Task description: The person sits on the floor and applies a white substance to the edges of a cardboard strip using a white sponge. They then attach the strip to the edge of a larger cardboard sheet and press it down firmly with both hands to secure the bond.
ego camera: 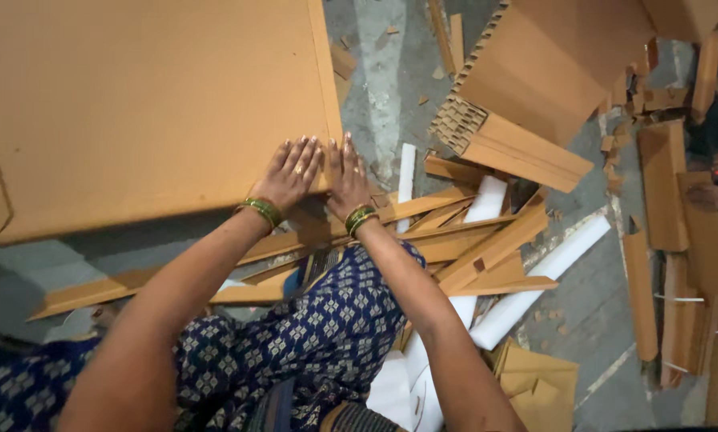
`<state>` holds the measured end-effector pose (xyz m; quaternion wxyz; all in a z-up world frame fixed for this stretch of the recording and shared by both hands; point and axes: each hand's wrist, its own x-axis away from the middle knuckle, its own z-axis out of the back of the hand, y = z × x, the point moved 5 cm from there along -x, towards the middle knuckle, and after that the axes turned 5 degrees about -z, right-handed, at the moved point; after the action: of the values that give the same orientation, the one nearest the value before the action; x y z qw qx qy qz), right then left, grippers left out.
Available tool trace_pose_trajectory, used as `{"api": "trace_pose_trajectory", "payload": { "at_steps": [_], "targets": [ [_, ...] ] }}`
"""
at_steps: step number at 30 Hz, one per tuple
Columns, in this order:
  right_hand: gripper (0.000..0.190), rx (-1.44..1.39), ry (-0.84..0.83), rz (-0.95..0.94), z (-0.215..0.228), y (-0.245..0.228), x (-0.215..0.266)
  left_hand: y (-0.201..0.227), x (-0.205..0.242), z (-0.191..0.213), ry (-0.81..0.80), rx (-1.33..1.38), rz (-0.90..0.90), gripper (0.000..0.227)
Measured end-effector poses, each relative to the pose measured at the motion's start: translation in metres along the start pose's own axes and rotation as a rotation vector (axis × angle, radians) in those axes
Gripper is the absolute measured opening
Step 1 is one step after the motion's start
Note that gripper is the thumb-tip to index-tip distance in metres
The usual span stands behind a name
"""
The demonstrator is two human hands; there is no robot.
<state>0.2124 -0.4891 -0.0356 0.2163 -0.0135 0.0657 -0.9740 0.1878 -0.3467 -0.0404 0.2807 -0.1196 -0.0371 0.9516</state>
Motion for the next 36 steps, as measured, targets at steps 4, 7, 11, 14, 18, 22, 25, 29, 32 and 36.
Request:
{"api": "trace_pose_trajectory", "payload": {
  "at_steps": [4, 7, 11, 14, 18, 22, 25, 29, 32, 36],
  "targets": [
    [0.124, 0.125, -0.087, -0.019, 0.017, -0.004, 0.000, -0.002, 0.001, 0.013, -0.222, 0.121, 0.026, 0.106],
    [0.132, -0.122, -0.079, 0.030, 0.023, -0.001, -0.005, -0.043, 0.051, 0.031, -0.373, 0.234, -0.028, 0.137],
    [0.091, -0.702, 0.308, -0.735, 0.001, 0.050, -0.005, -0.184, 0.205, 0.050, -0.279, -0.137, 0.561, 0.060],
    [0.070, -0.765, 0.357, -1.186, -0.041, 0.060, -0.007, -0.242, 0.314, 0.029, -0.014, 0.254, 1.527, 0.096],
    [0.061, -0.630, 0.493, -1.174, -0.063, 0.055, -0.015, -0.238, 0.344, -0.004, -0.131, 0.541, 1.811, 0.079],
    [0.055, -0.555, 0.620, -1.074, -0.064, 0.052, -0.015, -0.233, 0.329, 0.009, -0.050, 0.365, 1.624, 0.080],
    [0.052, -0.562, 0.605, -1.092, -0.072, 0.055, -0.010, -0.234, 0.331, 0.007, -0.092, 0.325, 1.596, 0.086],
    [0.051, -0.480, 0.657, -1.037, -0.075, 0.063, -0.013, -0.235, 0.328, -0.007, -0.053, 0.229, 1.554, 0.085],
    [0.053, -0.565, 0.578, -1.048, -0.087, 0.072, -0.027, -0.238, 0.347, -0.025, -0.089, 0.507, 1.730, 0.082],
    [0.066, -0.932, 0.602, -1.294, -0.099, 0.095, -0.006, -0.242, 0.373, -0.027, 0.617, 0.484, 1.803, 0.073]
  ]
}}
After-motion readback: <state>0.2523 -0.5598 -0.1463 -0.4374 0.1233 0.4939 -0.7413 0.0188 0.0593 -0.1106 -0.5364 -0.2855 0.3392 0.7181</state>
